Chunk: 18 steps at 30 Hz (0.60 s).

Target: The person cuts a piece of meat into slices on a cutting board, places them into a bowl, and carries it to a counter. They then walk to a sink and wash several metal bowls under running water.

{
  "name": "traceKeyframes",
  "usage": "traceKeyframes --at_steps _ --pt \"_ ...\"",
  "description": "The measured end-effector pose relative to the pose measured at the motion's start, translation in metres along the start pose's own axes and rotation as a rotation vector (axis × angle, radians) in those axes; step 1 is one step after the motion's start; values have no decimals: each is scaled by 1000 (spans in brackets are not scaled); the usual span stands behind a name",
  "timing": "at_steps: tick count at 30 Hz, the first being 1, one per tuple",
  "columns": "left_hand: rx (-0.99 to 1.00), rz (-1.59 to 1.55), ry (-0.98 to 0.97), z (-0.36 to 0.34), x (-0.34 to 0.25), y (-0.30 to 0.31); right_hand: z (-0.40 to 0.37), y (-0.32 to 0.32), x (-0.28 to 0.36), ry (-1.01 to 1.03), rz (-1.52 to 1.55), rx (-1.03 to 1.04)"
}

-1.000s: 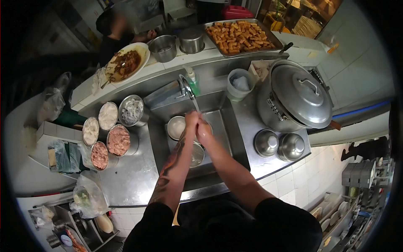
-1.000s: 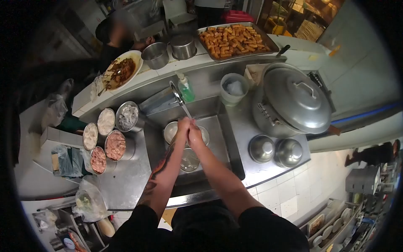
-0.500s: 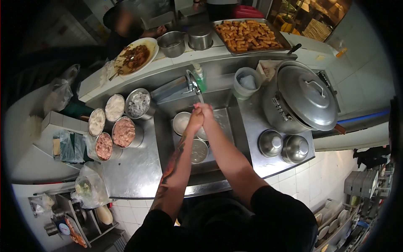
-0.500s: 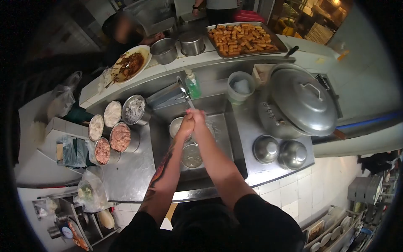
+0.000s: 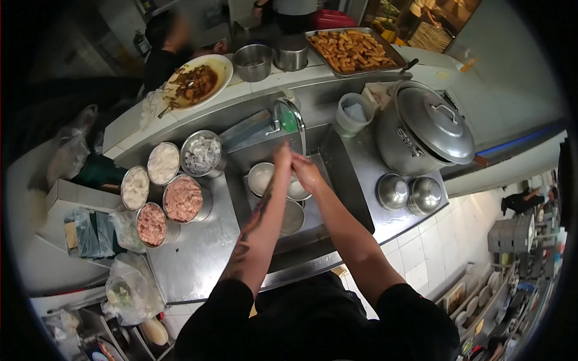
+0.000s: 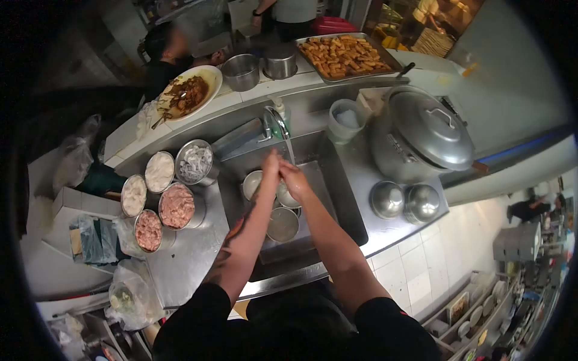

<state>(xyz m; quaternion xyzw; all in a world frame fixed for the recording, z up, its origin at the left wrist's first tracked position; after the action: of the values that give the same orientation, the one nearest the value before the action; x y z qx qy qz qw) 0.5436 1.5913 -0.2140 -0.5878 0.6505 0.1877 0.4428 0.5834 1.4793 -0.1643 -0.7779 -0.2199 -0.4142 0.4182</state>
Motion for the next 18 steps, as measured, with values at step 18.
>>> traceKeyframes --at_steps 18 --pt "283 -339 520 -195 125 17 -72 129 -154 136 -1199 -203"
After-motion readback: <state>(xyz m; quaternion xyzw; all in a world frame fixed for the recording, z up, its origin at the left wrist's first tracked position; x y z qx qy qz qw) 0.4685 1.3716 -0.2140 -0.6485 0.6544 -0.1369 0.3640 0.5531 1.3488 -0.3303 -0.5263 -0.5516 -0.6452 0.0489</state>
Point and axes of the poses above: each hand's wrist, its own z-axis towards the middle knuckle, its own y-axis out of the back of the hand, x = y × z, the point moved 4 cm from there along z, towards the middle knuckle, and after that the axes turned 5 degrees about -x, right-handed, at the moved point
